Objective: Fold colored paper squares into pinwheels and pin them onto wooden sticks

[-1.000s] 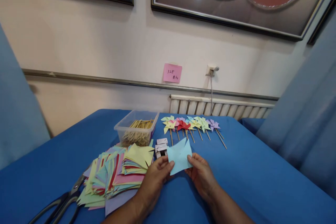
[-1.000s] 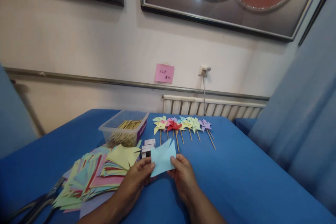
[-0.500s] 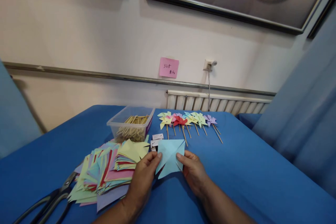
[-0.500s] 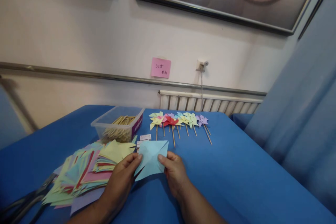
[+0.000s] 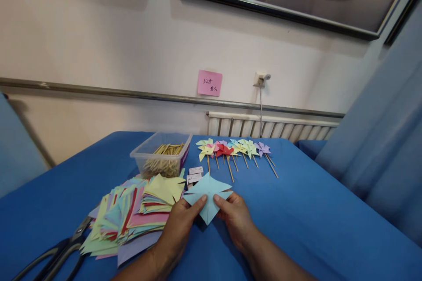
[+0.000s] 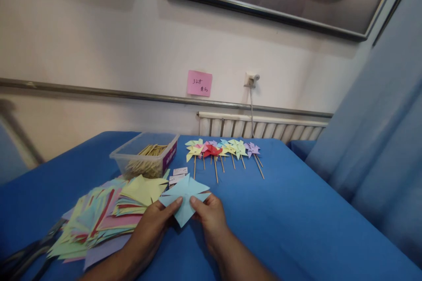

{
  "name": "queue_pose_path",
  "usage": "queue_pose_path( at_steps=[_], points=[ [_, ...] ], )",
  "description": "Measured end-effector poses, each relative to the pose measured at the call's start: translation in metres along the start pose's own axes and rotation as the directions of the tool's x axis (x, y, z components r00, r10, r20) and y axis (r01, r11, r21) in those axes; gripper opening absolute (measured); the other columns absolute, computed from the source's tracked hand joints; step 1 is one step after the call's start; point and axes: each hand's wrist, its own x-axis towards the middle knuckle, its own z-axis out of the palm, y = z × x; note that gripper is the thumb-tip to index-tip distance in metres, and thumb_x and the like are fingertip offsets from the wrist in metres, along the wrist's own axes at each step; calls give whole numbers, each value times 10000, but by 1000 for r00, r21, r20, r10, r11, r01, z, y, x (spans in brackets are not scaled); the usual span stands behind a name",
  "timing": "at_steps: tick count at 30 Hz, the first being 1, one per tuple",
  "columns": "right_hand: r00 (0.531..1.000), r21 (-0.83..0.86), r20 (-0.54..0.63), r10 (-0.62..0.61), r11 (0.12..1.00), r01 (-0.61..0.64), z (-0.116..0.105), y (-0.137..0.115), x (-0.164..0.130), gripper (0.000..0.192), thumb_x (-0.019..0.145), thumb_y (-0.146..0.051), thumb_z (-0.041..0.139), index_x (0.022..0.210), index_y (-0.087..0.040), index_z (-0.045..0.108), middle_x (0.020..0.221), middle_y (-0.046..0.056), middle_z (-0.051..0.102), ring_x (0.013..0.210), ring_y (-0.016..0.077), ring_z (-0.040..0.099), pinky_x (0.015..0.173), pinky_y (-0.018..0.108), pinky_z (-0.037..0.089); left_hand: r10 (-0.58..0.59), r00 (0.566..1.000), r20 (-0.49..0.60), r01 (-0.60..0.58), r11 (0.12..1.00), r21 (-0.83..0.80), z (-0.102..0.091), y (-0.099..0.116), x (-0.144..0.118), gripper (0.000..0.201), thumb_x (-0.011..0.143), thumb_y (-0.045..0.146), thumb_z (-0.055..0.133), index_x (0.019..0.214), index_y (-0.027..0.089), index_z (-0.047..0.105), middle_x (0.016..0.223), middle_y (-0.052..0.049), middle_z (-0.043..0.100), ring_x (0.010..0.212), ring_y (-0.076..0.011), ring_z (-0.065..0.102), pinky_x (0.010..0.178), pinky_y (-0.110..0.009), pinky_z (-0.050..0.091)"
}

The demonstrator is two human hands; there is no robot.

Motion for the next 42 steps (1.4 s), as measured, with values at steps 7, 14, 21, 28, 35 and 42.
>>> queue_pose_path(
  at_steps=[7,14,21,28,35,42],
  points=[
    [996,-256,-58,-65,965,49,-8,6,6,277,701,-378,693,817,-140,613,562,-25,566,481,102,496,483,220,401,-27,984,-175,19,999,-49,2,7,-1,262,634,344,724,781,133,672,671,-33,688,606,-186,595,580,-285,469],
    [953,-384,70,-296,874,300,5,-4,-10,548,810,-161,496,1325,-277,349,1096,55,600,819,155,600,770,318,465,-53,983,-176,23,986,-166,0,13,-1,332,649,298,727,921,115,671,752,-72,720,635,-196,635,591,-287,487],
    [906,-626,204,-372,662,413,10,-10,-21,541,665,-13,552,1110,-316,613,1443,-13,259,1286,231,319,1006,355,317,-57,981,-183,24,984,-176,-1,12,-3,383,640,329,731,949,114,667,732,-63,717,623,-186,635,581,-275,481],
    [939,-626,135,-316,707,328,6,-12,-12,70,663,-176,688,708,-224,712,1117,60,562,1102,249,489,942,333,351,-64,991,-114,47,987,-152,0,5,-6,268,674,350,700,850,150,670,651,-10,672,574,-145,583,554,-253,458],
    [953,-655,103,-286,701,281,-6,-2,-1,188,736,-303,622,613,-162,644,769,21,557,649,132,504,587,227,381,-102,991,-87,91,988,-125,2,5,-6,225,691,337,685,784,133,676,640,-31,660,598,-151,584,584,-259,466],
    [956,-691,56,-287,680,245,-3,-4,-2,199,700,-294,652,554,-163,620,651,0,539,583,116,464,551,217,346,-114,992,-49,107,987,-119,2,4,-6,213,690,337,682,746,131,674,629,-31,653,580,-151,571,572,-261,449]
  ],
)
